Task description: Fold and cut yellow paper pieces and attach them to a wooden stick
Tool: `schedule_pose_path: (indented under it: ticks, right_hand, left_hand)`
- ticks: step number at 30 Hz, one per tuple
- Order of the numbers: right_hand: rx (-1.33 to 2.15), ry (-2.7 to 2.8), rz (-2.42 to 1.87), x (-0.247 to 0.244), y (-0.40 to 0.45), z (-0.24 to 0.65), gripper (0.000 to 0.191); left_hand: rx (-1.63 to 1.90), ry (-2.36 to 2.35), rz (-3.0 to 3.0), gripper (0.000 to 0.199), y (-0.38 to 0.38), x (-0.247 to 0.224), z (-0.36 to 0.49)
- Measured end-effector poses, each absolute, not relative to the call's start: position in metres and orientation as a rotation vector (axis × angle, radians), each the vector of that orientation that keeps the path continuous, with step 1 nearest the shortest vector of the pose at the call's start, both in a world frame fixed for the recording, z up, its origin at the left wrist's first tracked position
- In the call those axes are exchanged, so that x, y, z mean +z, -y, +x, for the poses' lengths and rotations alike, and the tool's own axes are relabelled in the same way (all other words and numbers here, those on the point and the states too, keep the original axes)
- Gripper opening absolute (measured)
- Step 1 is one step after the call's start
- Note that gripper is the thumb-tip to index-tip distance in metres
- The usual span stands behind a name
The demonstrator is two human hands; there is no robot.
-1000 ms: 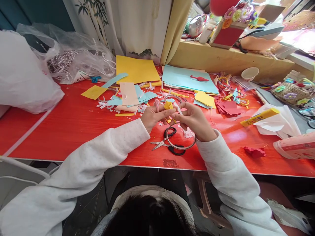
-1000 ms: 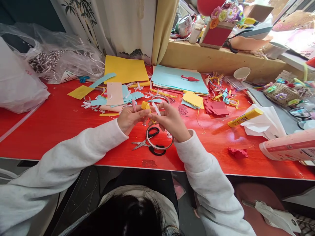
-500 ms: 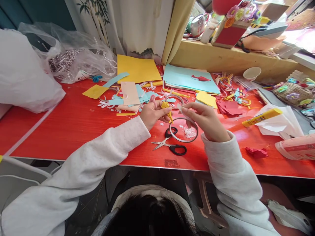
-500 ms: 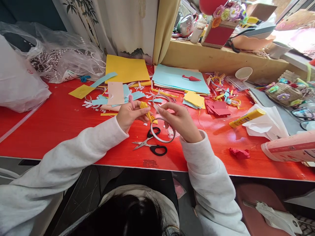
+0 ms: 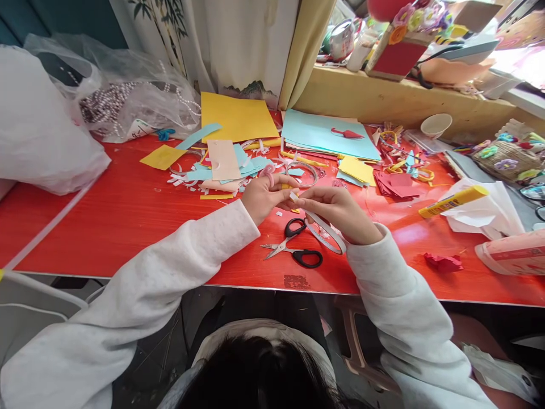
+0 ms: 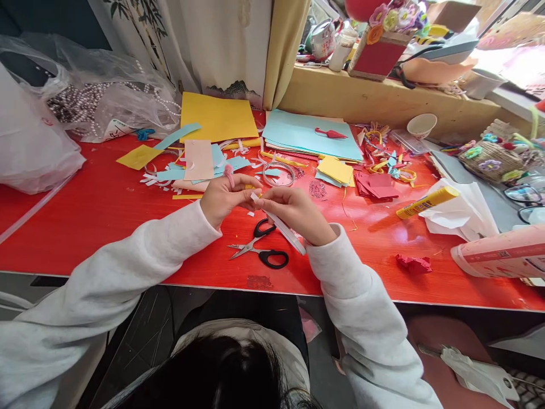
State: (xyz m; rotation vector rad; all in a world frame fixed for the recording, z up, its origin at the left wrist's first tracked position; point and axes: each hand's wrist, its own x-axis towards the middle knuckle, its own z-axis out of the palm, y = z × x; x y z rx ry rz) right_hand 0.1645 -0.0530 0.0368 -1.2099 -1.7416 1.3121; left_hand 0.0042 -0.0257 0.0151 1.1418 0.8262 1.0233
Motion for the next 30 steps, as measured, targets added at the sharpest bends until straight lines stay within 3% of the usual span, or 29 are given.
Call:
schedule_pose_path:
  ticks: [4, 11, 19, 30]
  right_hand:
    - [1.235, 1.781, -1.197, 0.0330, 0.0502, 0.1668, 0.026]
    - [1.150, 1.814, -1.171, 0.0305, 0.0491, 0.1673, 0.033]
    - [1.087, 1.859, -1.184, 0.0302, 0.0489, 0.1658, 0.033]
    - [1.111, 1.862, -1.267, 0.0287, 0.0470, 0.1673, 0.028]
  left_hand:
    - [0.985, -0.797, 1.118, 0.009, 0.0243, 0.0144, 0.0031]
    - [0.951, -0.808, 1.193, 0.025, 0.0218, 0.0118, 0.0001]
    - [0.909, -0.748, 1.237, 0.014, 0.0164, 0.0095, -0.0021]
    - [0.822, -0.682, 1.158, 0.019, 0.0168, 0.0094, -0.0035]
